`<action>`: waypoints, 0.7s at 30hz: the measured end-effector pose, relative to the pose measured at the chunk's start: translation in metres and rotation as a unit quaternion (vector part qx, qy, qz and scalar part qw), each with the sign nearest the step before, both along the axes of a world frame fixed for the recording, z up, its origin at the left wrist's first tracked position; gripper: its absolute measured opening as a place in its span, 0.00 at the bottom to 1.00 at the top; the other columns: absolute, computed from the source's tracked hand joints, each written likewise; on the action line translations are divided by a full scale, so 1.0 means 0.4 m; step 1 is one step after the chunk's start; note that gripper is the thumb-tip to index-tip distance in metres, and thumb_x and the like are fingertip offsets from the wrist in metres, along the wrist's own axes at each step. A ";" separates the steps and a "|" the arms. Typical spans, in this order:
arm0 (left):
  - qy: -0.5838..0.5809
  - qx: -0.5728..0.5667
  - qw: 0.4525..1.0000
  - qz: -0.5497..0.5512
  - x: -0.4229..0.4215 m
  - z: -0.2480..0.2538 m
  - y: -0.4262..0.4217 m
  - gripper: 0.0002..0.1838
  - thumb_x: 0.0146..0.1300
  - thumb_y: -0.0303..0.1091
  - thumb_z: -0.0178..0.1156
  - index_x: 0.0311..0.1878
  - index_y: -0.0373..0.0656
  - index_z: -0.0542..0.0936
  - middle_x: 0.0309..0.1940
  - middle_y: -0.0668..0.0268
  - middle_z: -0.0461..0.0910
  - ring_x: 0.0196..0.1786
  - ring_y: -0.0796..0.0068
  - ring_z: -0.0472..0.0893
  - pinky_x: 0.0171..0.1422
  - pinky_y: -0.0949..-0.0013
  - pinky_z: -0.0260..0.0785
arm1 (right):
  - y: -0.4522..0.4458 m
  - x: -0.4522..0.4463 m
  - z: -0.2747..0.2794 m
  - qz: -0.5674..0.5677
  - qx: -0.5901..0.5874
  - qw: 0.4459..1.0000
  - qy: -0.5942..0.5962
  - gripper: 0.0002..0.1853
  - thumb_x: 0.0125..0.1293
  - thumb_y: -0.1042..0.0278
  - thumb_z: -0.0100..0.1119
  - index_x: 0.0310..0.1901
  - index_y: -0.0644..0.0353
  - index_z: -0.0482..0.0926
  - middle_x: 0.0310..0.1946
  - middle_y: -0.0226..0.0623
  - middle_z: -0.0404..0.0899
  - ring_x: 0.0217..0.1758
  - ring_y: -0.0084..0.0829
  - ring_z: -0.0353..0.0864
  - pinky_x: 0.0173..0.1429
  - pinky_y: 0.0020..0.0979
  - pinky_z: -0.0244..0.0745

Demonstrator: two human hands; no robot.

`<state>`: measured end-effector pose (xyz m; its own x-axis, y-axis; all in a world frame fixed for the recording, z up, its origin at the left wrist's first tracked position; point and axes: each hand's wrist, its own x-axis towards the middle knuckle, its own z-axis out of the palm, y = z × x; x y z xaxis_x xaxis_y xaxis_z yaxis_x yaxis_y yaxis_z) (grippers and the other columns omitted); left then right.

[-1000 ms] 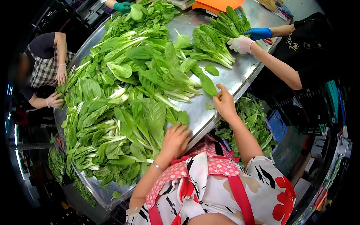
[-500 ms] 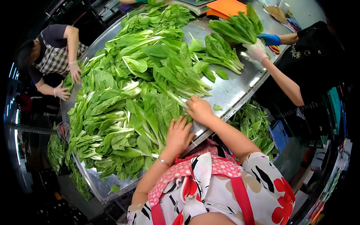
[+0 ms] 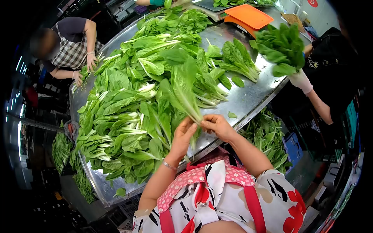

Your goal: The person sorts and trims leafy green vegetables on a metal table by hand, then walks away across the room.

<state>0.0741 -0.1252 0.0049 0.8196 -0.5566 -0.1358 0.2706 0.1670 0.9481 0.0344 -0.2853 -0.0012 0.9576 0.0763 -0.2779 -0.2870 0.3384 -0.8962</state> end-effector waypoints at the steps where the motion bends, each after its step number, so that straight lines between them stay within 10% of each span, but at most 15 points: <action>1: 0.044 -0.072 0.996 -0.026 0.002 -0.004 0.000 0.20 0.61 0.32 0.53 0.56 0.37 0.67 0.54 0.59 0.70 0.57 0.70 0.68 0.63 0.67 0.55 | 0.016 -0.010 -0.001 0.018 0.034 0.999 0.002 0.12 0.58 0.61 0.58 0.38 0.61 0.77 0.24 0.25 0.73 0.24 0.15 0.67 0.27 0.17 0.60; 7: 0.116 -0.147 0.981 -0.041 0.001 -0.012 0.024 0.21 0.59 0.28 0.54 0.57 0.37 0.66 0.53 0.59 0.70 0.57 0.70 0.68 0.63 0.66 0.56 | 0.027 -0.027 -0.014 0.045 0.156 0.985 0.066 0.13 0.61 0.59 0.55 0.38 0.61 0.75 0.26 0.27 0.74 0.23 0.16 0.67 0.27 0.18 0.61; 9: 0.123 -0.144 0.981 -0.041 0.004 -0.007 0.019 0.22 0.58 0.27 0.55 0.57 0.37 0.67 0.49 0.60 0.73 0.54 0.72 0.70 0.61 0.68 0.58 | 0.029 -0.025 -0.030 0.126 0.368 0.920 0.042 0.14 0.61 0.60 0.54 0.40 0.63 0.73 0.27 0.28 0.73 0.21 0.16 0.65 0.26 0.18 0.59; 14: 0.086 -0.102 0.991 0.010 0.013 -0.025 0.017 0.17 0.54 0.26 0.60 0.48 0.38 0.72 0.42 0.64 0.76 0.43 0.77 0.74 0.52 0.72 0.64 | 0.026 -0.031 -0.010 0.059 0.260 0.960 0.088 0.14 0.60 0.61 0.57 0.41 0.62 0.74 0.27 0.28 0.72 0.22 0.16 0.65 0.26 0.19 0.59; 16: 0.069 -0.077 0.992 0.077 0.013 -0.030 0.017 0.14 0.53 0.26 0.60 0.45 0.39 0.74 0.39 0.67 0.77 0.40 0.78 0.75 0.49 0.73 0.66 | 0.003 -0.015 0.006 0.013 -0.129 0.991 0.028 0.14 0.56 0.63 0.60 0.41 0.62 0.74 0.26 0.32 0.72 0.23 0.25 0.69 0.28 0.26 0.64; 17: 0.072 -0.076 0.992 0.076 0.014 -0.028 0.017 0.14 0.53 0.26 0.60 0.45 0.39 0.74 0.39 0.67 0.77 0.40 0.78 0.75 0.49 0.73 0.66 | -0.017 -0.001 -0.004 0.013 -0.128 0.991 0.030 0.14 0.56 0.63 0.60 0.41 0.62 0.74 0.26 0.32 0.72 0.23 0.25 0.69 0.28 0.26 0.64; 19: 0.072 -0.063 0.992 0.087 0.018 -0.016 0.014 0.14 0.53 0.25 0.60 0.44 0.39 0.74 0.38 0.68 0.77 0.39 0.79 0.74 0.48 0.73 0.66 | -0.062 0.042 -0.045 -0.127 -0.640 0.710 -0.264 0.16 0.50 0.65 0.62 0.40 0.62 0.74 0.29 0.36 0.72 0.32 0.35 0.72 0.36 0.32 0.68; 21: 0.070 -0.047 0.993 0.079 0.014 -0.020 0.006 0.15 0.53 0.25 0.60 0.45 0.39 0.73 0.36 0.68 0.76 0.39 0.79 0.74 0.46 0.73 0.66 | -0.080 0.088 -0.075 -0.133 -0.677 0.681 -0.245 0.15 0.48 0.67 0.62 0.38 0.60 0.75 0.29 0.38 0.71 0.33 0.38 0.72 0.37 0.34 0.67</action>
<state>0.0799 -0.1227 -0.0030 0.8741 -0.4389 -0.2079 0.3625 0.3046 0.8808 0.0697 -0.3175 -0.0313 0.8904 -0.1255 0.4375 0.0696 -0.9124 -0.4033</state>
